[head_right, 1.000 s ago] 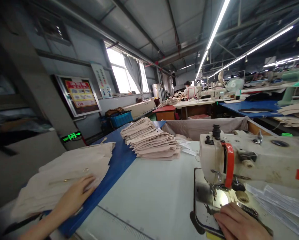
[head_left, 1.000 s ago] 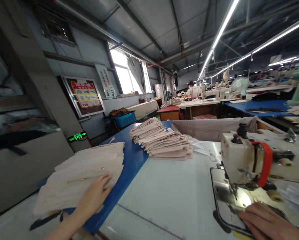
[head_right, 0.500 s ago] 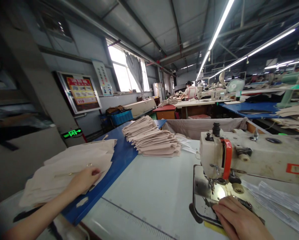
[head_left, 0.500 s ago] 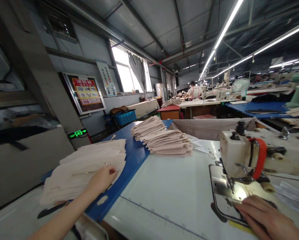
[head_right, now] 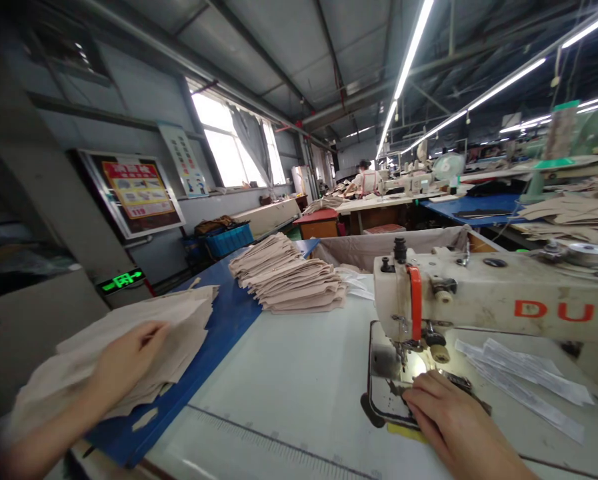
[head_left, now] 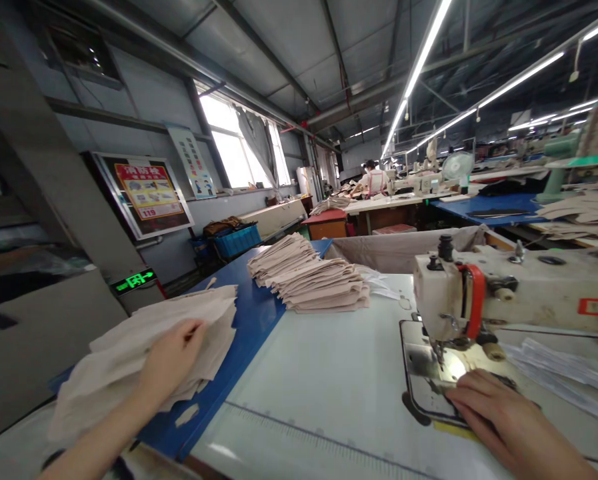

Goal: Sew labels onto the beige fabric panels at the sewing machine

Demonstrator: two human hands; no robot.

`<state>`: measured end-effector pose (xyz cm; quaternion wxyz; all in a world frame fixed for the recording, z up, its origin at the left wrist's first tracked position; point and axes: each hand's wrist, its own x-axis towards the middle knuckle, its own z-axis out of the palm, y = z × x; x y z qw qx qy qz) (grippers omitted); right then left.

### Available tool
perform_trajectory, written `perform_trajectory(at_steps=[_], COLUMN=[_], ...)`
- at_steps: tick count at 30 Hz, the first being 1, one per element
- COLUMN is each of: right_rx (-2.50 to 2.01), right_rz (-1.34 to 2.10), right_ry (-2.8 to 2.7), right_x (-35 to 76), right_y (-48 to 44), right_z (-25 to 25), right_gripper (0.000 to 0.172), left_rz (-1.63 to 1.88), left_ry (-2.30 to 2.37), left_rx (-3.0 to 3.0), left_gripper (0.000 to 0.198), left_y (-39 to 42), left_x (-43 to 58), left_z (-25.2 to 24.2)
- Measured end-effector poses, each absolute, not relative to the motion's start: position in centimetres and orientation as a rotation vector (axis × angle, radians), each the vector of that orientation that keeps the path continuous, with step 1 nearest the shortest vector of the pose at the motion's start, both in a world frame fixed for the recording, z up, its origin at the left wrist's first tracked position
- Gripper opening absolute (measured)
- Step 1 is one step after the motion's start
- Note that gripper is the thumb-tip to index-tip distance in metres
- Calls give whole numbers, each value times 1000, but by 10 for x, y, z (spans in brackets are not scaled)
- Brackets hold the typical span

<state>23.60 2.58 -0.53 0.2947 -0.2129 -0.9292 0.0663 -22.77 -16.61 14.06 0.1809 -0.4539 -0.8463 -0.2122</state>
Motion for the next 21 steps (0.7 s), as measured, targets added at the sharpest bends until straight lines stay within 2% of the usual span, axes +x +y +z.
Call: perform_trajectory(at_steps=[2, 8, 12, 16, 19, 21], right_rx=[-613, -722, -734, -801, -1136, -1372], right_rz=[219, 210, 145, 144, 106, 73], right_ry=[-2501, -2512, -2632, -2795, -2666, -2501], right_x=[235, 229, 233, 263, 301, 327], right_y=[23, 20, 16, 11, 19, 28], right_z=[0, 11, 26, 50, 57, 56], right_gripper=[25, 24, 21, 14, 15, 17], left_rz=[-540, -508, -652, -782, -777, -654], left_ry=[-2235, -1961, -1811, -1584, -1438, -1441], left_rx=[-1501, -2181, -2403, -2550, -2457, -2389], left_gripper=[34, 36, 35, 36, 37, 48], left_y=[-156, -101, -74, -59, -46, -37], left_x=[-200, -82, -20, -15, -38, -51], left_z=[128, 49, 37, 31, 3, -17])
